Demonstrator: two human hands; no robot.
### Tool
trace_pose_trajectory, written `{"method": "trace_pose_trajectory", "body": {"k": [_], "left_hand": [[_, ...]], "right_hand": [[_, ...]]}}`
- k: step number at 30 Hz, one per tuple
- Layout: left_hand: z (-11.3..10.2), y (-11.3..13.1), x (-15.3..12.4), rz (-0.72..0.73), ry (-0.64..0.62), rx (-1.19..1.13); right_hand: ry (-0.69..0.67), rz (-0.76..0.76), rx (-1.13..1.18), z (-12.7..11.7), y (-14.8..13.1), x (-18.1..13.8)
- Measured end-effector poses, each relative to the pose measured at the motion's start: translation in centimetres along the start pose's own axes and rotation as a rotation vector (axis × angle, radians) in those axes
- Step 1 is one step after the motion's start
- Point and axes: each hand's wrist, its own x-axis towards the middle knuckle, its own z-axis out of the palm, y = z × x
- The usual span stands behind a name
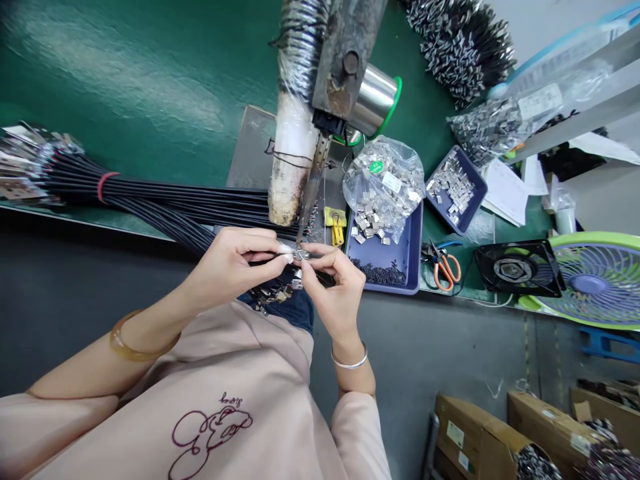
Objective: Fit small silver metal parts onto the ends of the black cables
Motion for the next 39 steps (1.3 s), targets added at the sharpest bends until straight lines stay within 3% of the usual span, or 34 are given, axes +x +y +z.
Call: {"method": "trace_pose_trajectory", "body": {"k": [6, 19, 27, 39], "left_hand": [[0.2, 0.2, 0.2, -0.065, 0.020, -0.026], [0.3, 0.8, 0.3, 0.038, 0.133, 0.106], [0.2, 0.8, 0.4, 0.029, 0.082, 0.149], [0.1, 0.8, 0.6, -0.020, 0.103, 0.065]], "right_hand": [[0.020, -0.108, -0.116, 0.1, 0.0, 0.3], [-0.013, -0.238, -0.224, -0.1, -0.6, 1.0], [-0.017, -0.220, -0.212, -0.2, -0.4, 0.9], [-0.008, -0.299, -0.252, -0.1, -0.8, 1.1]]}}
